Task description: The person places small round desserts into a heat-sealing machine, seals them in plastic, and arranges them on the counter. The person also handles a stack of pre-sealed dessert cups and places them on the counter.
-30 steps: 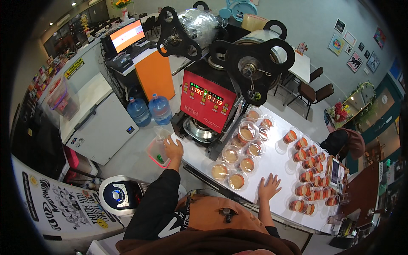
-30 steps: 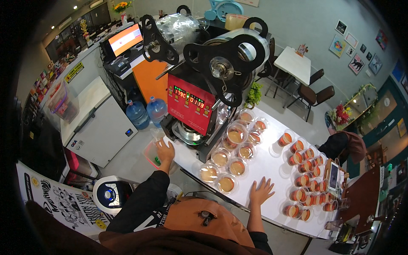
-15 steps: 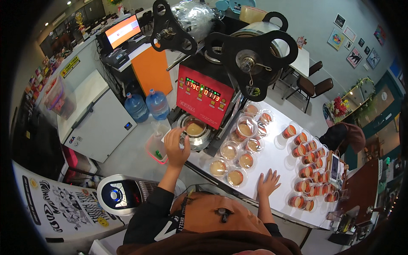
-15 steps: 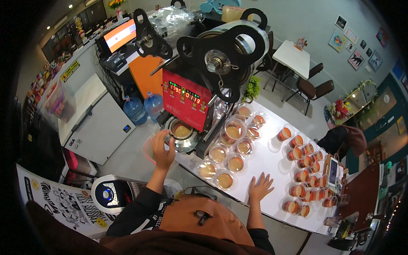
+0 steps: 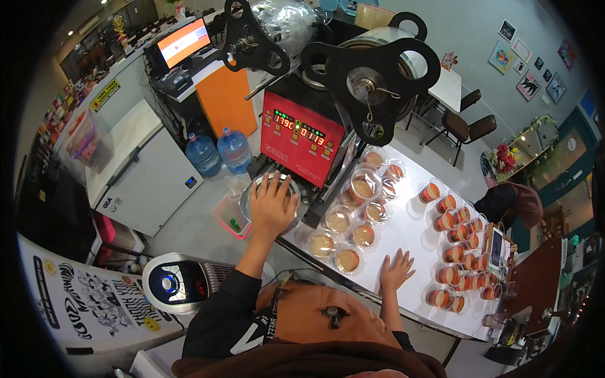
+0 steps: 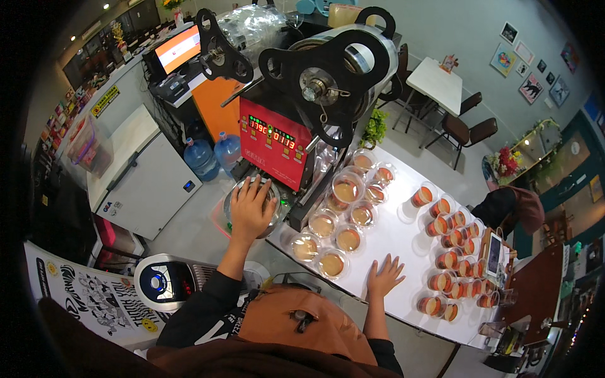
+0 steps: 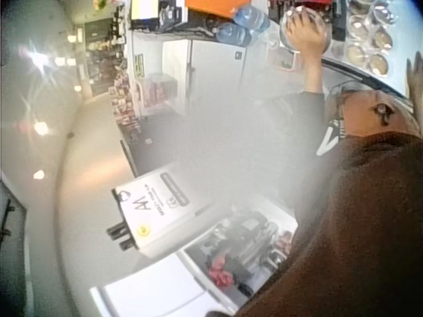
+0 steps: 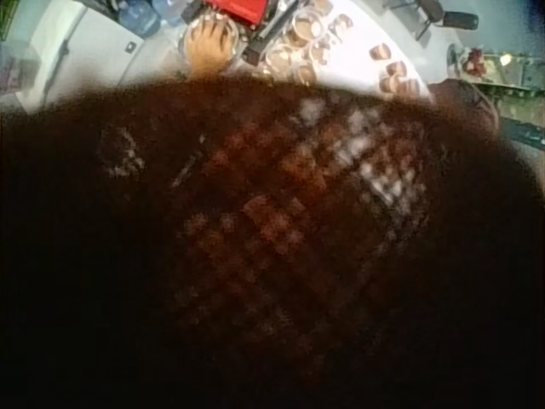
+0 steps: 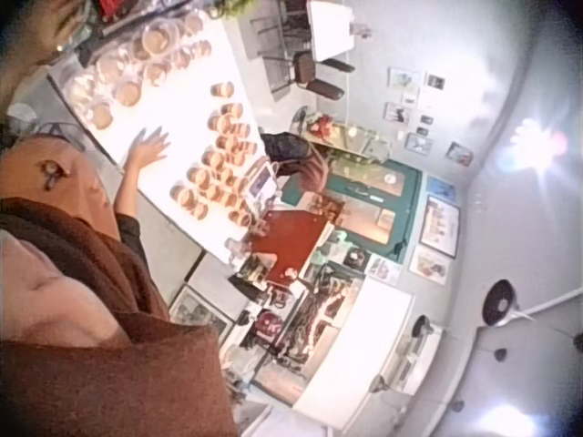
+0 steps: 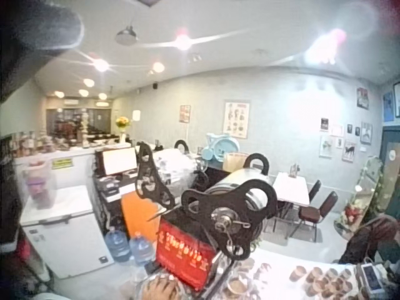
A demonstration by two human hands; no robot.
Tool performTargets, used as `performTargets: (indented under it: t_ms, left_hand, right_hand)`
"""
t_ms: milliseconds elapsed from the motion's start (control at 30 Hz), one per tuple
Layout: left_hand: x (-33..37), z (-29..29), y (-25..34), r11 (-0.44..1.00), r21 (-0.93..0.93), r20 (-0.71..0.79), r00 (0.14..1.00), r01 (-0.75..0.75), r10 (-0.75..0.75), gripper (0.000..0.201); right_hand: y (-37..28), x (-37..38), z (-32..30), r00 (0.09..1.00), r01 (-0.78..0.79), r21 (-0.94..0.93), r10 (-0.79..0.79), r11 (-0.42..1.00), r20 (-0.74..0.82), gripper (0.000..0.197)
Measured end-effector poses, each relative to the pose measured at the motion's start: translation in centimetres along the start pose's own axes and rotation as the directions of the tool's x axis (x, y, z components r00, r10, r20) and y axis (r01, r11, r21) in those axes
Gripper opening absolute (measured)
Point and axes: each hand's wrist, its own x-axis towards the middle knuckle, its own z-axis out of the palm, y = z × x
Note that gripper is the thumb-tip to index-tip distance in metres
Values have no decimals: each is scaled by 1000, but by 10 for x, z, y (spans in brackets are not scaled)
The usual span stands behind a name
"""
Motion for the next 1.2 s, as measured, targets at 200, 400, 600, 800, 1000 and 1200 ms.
performTargets:
  t_ms: [200, 400, 600, 800, 1000, 1200]
  left_hand:
    - [-13, -5, -6, 998, 43, 26, 999, 34, -35, 60]
    - [-34, -24, -10, 971, -141, -55, 978, 192, -201, 83]
    - [-16, -37, -12, 985, -54, -69, 983, 167, -170, 92]
    - [-7, -42, -13, 983, -148, -95, 987, 112, -127, 87]
    - [3, -43, 0, 916, -322, -402, 911, -238, 95, 73]
    - [7, -51, 43, 833, -303, -491, 824, -464, 281, 66]
  right_hand:
    - [-2, 1, -3, 1000, -4, 22, 4, 1000, 16, 64]
    - [-2, 2, -3, 1000, 11, 24, -11, 1000, -1, 65]
    - [-1, 0, 0, 999, 26, 8, -26, 1000, -33, 64]
    - [1, -1, 2, 999, 36, 30, -34, 999, -41, 64]
    - [7, 0, 8, 997, 30, 55, -26, 998, -75, 63]
    - [16, -7, 1, 915, 141, 593, 125, 793, -384, 47]
